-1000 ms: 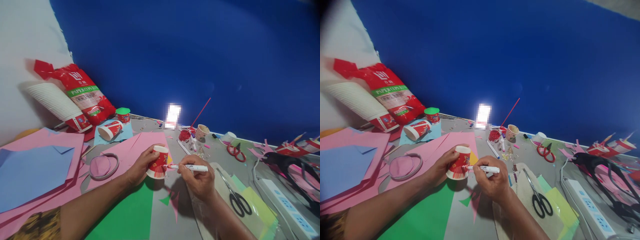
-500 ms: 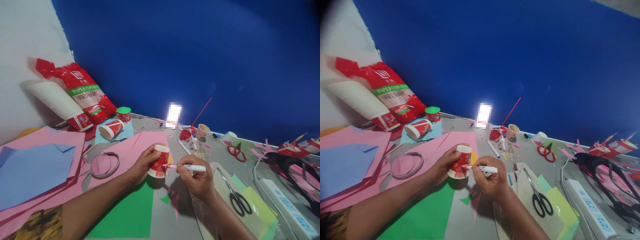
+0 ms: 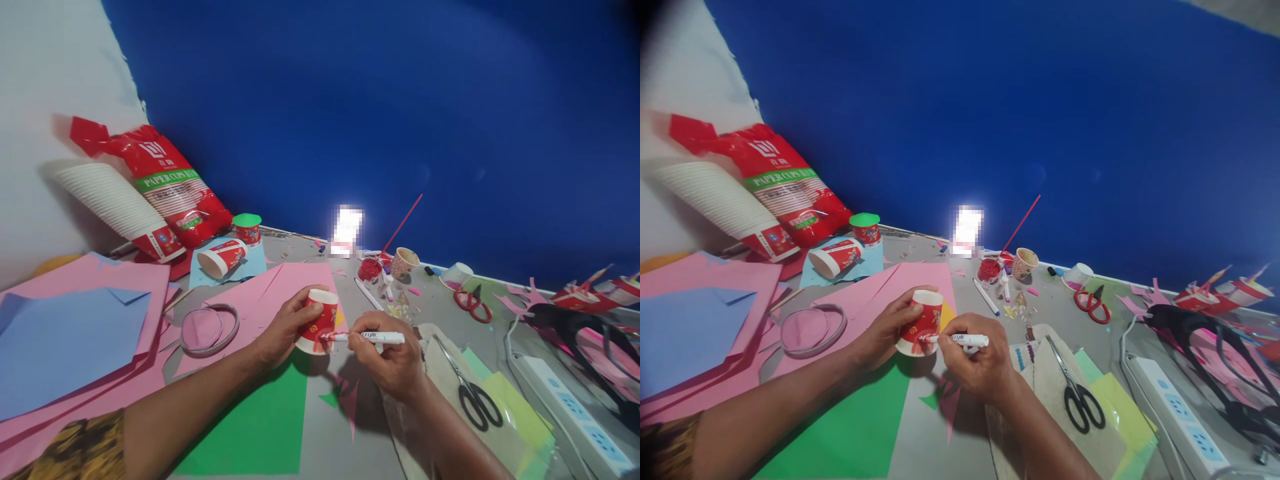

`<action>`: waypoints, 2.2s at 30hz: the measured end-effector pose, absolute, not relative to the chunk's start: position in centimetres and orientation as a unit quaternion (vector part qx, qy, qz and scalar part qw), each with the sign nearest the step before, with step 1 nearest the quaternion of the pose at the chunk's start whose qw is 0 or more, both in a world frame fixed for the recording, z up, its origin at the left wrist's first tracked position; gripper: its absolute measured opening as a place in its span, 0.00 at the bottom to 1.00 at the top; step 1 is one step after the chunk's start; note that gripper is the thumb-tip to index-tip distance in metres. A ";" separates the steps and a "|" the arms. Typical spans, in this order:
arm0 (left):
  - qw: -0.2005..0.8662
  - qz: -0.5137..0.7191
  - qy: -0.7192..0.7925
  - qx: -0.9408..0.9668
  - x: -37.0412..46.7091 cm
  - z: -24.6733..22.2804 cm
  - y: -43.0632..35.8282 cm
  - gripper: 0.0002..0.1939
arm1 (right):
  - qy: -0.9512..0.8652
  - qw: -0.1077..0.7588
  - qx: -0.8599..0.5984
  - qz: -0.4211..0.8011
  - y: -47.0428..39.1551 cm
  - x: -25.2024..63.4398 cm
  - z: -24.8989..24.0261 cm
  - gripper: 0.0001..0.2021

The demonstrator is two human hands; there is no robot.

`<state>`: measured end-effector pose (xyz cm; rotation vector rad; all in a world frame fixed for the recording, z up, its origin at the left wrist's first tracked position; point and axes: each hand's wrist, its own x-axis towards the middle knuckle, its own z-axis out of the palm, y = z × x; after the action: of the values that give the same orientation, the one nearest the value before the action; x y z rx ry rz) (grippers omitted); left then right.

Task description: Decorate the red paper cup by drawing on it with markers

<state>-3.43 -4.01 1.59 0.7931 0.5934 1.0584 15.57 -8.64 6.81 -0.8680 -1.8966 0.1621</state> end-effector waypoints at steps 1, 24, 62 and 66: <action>0.749 0.484 0.271 0.363 -3.4 1.6 -4.0 0.28 | -0.787 0.500 -0.356 0.070 -8.7 15.5 6.8 0.10; 0.750 0.494 0.266 0.350 -3.5 1.5 -3.9 0.28 | -0.752 0.532 -0.386 0.039 -8.5 15.6 6.6 0.10; 0.800 0.470 0.266 0.262 -3.7 0.9 -3.2 0.31 | -0.741 0.550 -0.381 0.051 -8.3 16.2 6.5 0.08; 0.802 0.471 0.264 0.256 -3.7 1.1 -3.3 0.30 | -0.754 0.536 -0.376 0.056 -8.4 16.1 6.7 0.09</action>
<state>-3.70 -3.25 1.05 0.5484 0.5670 1.0090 16.12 -8.42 6.73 -0.8954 -1.7944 0.1343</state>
